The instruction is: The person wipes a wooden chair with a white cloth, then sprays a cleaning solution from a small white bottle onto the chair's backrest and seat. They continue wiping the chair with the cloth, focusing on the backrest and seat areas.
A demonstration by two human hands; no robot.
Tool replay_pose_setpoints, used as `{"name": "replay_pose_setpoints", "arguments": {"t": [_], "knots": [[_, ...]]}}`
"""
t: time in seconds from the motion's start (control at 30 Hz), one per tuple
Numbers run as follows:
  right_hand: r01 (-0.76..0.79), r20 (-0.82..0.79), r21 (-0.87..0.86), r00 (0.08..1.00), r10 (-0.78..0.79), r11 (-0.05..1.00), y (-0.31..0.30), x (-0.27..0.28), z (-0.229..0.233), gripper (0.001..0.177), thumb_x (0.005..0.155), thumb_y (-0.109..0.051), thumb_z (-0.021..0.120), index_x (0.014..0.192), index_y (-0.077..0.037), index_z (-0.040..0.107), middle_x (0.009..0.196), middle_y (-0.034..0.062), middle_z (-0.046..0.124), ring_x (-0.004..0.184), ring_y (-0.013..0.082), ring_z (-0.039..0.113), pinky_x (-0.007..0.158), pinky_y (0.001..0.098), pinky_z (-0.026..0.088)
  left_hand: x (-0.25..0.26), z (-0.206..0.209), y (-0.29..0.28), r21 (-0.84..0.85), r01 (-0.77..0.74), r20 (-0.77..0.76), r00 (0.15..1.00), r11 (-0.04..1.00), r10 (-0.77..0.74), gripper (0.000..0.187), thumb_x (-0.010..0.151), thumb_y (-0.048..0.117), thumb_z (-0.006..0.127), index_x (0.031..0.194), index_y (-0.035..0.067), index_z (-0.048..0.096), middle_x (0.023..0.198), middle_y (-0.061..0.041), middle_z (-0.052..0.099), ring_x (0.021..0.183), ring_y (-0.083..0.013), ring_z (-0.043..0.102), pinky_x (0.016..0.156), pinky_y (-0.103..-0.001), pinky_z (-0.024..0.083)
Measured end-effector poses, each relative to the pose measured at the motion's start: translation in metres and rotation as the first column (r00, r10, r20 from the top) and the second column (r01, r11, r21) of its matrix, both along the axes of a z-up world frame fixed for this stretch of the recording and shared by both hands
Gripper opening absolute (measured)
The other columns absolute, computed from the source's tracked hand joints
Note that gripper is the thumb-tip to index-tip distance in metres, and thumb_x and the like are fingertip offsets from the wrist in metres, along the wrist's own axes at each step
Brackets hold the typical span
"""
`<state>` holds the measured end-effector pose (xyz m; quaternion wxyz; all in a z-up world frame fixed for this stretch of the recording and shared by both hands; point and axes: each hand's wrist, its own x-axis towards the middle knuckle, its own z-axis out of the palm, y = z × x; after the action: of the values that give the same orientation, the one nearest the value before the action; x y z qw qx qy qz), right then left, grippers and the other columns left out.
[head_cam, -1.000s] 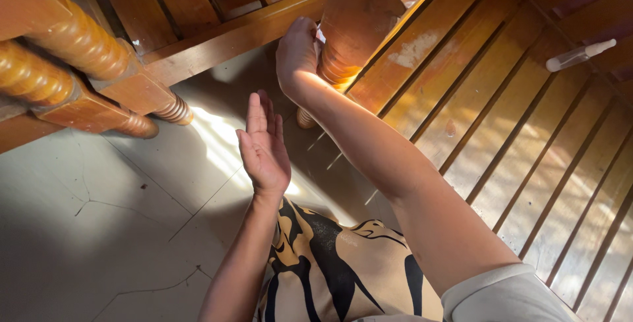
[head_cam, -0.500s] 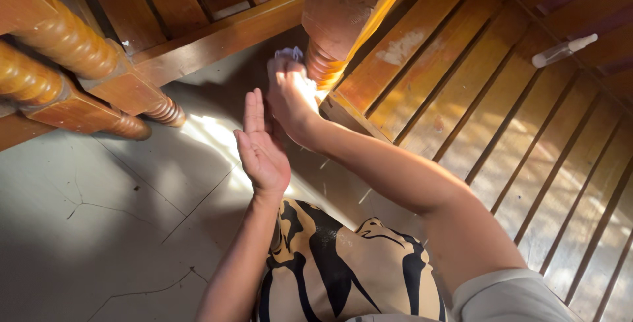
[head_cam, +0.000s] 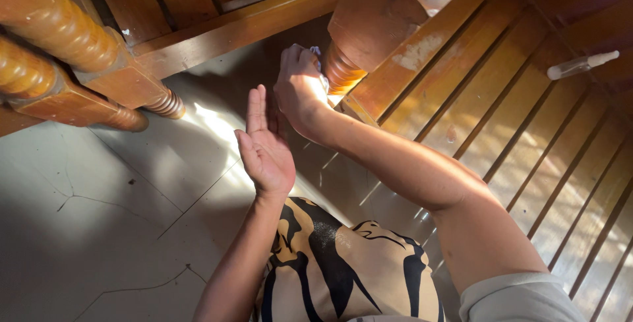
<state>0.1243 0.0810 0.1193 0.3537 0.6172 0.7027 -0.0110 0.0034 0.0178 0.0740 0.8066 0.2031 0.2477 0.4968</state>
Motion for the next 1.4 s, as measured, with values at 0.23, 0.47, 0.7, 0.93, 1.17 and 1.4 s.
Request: {"name": "replay_pose_setpoints", "arguments": {"t": [0.23,0.47,0.7,0.93,1.17,1.4], "knots": [[0.096,0.157,-0.041,0.984,-0.089,0.994,0.035,0.012,-0.054,0.032,0.088,-0.028,0.062,0.099,-0.003,0.079,0.091,0.0164,0.064,0.087,0.0312,0.052,0.065,0.0435,0.035,-0.003,-0.009,0.008,-0.037,0.024,-0.103,0.994,0.999,-0.028,0.088,0.104,0.068,0.036,0.166,0.007,0.027,0.177,-0.010,0.019,0.166,-0.0262,0.011,0.132,-0.046,0.002],[0.207,0.240,-0.059,0.952,-0.188,0.976,0.054,0.029,-0.081,0.026,0.086,-0.023,0.065,0.100,-0.006,0.079,0.095,0.0158,0.068,0.088,0.0316,0.054,0.066,0.0454,0.036,-0.002,-0.017,0.008,-0.058,0.039,-0.165,0.985,0.998,-0.048,0.086,0.104,0.067,0.034,0.166,0.009,0.027,0.178,-0.009,0.016,0.167,-0.0241,0.007,0.131,-0.047,-0.003],[0.164,0.123,-0.084,0.981,-0.153,0.983,0.039,0.013,-0.047,0.035,0.089,-0.025,0.063,0.106,0.000,0.079,0.102,0.0197,0.066,0.092,0.0328,0.056,0.068,0.0448,0.041,-0.001,-0.022,0.008,-0.090,0.026,-0.151,0.988,0.996,-0.040,0.087,0.102,0.068,0.034,0.166,0.009,0.027,0.176,-0.009,0.021,0.165,-0.0256,0.013,0.130,-0.045,0.002],[-0.015,0.021,0.053,1.000,0.014,0.998,-0.008,-0.001,0.006,0.052,0.082,-0.031,0.063,0.117,0.007,0.072,0.124,0.0277,0.058,0.111,0.0400,0.056,0.081,0.0434,0.045,-0.004,-0.019,0.010,-0.081,-0.018,-0.100,0.995,0.997,0.010,0.083,0.105,0.065,0.038,0.165,0.006,0.032,0.174,-0.011,0.026,0.159,-0.0267,0.024,0.130,-0.043,0.017],[-0.138,0.037,0.036,0.990,0.137,0.990,-0.022,-0.001,0.013,0.056,0.080,-0.031,0.063,0.120,0.007,0.071,0.132,0.0317,0.056,0.114,0.0410,0.056,0.073,0.0405,0.046,-0.007,0.004,0.014,-0.082,-0.022,-0.141,0.990,0.996,0.010,0.086,0.103,0.065,0.035,0.164,0.004,0.028,0.174,-0.012,0.024,0.161,-0.0267,0.019,0.130,-0.045,0.011],[0.056,-0.083,-0.087,0.995,-0.063,0.995,0.019,0.005,-0.008,0.031,0.081,-0.025,0.069,0.097,0.001,0.078,0.106,0.0182,0.064,0.099,0.0317,0.057,0.073,0.0409,0.045,-0.006,0.014,0.015,-0.034,-0.030,-0.136,0.990,0.999,0.026,0.088,0.104,0.065,0.033,0.165,0.002,0.024,0.175,-0.015,0.021,0.163,-0.0290,0.017,0.132,-0.047,0.008]]}}
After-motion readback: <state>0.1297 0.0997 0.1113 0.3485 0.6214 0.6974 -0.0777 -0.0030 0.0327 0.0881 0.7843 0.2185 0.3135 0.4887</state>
